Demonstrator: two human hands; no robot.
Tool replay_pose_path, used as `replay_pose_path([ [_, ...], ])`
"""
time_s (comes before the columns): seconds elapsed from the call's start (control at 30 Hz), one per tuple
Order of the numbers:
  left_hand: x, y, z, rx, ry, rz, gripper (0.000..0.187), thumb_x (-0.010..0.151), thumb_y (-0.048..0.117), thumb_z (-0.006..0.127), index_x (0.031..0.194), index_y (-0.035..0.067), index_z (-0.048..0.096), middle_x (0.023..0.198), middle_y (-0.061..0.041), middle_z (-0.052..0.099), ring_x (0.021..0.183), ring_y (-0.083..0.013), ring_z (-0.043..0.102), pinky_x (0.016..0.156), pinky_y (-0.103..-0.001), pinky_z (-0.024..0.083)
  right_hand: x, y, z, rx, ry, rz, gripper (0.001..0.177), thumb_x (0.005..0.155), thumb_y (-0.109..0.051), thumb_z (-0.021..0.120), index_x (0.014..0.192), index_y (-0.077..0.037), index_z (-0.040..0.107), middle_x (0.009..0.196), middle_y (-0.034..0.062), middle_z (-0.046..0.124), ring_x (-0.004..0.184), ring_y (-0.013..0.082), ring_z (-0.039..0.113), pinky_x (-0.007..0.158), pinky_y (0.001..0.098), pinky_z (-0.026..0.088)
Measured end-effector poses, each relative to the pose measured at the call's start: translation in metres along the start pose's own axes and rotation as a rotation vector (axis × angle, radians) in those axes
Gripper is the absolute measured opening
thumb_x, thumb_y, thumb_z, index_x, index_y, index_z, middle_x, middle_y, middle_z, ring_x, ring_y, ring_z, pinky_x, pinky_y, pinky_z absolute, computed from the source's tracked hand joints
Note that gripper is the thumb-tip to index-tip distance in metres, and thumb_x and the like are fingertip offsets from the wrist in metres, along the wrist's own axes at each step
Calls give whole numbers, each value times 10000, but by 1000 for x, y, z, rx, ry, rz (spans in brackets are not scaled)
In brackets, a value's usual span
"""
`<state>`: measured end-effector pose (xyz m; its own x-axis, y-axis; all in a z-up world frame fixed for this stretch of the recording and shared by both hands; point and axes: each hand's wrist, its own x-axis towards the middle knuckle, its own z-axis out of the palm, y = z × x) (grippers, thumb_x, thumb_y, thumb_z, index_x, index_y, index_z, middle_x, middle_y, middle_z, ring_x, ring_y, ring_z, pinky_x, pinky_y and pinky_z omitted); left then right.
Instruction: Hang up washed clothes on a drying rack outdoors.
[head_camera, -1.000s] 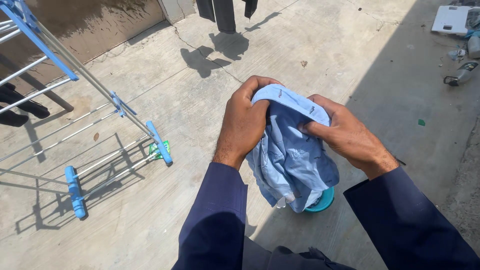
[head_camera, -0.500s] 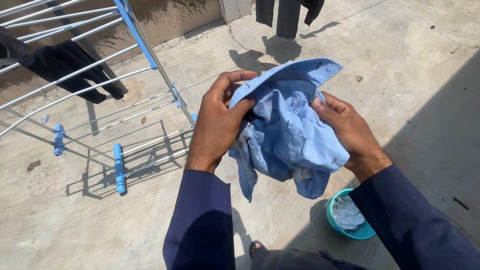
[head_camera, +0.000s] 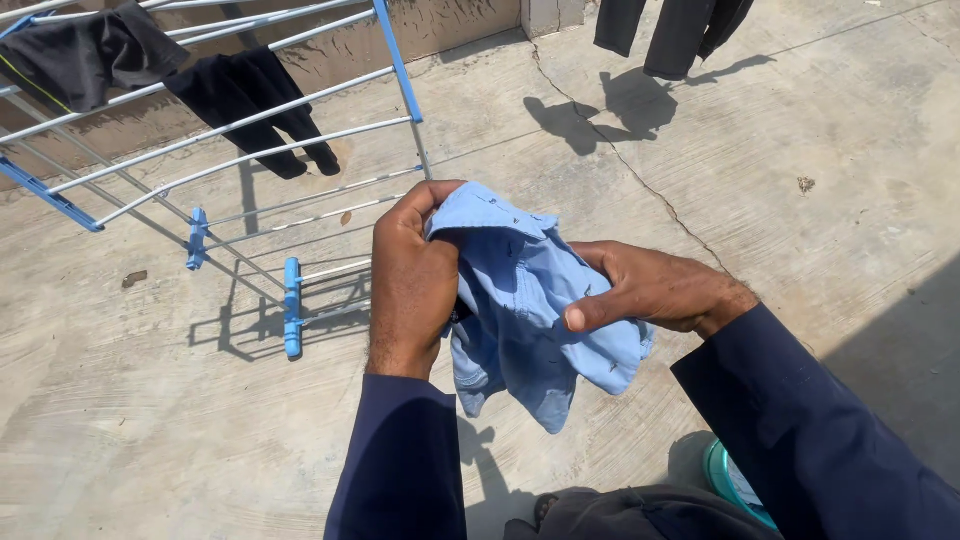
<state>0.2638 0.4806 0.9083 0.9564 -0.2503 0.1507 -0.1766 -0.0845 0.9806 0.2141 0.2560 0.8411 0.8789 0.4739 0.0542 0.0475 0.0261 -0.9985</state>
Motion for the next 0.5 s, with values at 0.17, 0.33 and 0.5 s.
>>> replay_pose_path([
  [0.17,1,-4,-25,-36,148,-37,447,787,-170,418,1106,-20,694,951,-118,754,859,-143,720,781,-266,584,51,-4,26,-102,178,286,580,706,-172,824,1242,-42,644,1037,133,776,924,181,758,855,301,607],
  [0.33,17,-12,-51,-155,238,-47,326,883,-107,471,1106,-9,687,964,-106,749,859,-136,720,777,-250,599,106,37,17,204,463,39,325,857,-66,728,1140,65,636,1034,164,708,921,201,705,833,324,598],
  [0.5,59,-21,-88,-197,379,8,258,943,-9,477,1069,4,702,927,-93,739,840,-125,693,788,-244,578,167,43,15,171,305,187,453,856,-242,782,1179,46,646,1012,174,696,950,228,725,845,351,605],
])
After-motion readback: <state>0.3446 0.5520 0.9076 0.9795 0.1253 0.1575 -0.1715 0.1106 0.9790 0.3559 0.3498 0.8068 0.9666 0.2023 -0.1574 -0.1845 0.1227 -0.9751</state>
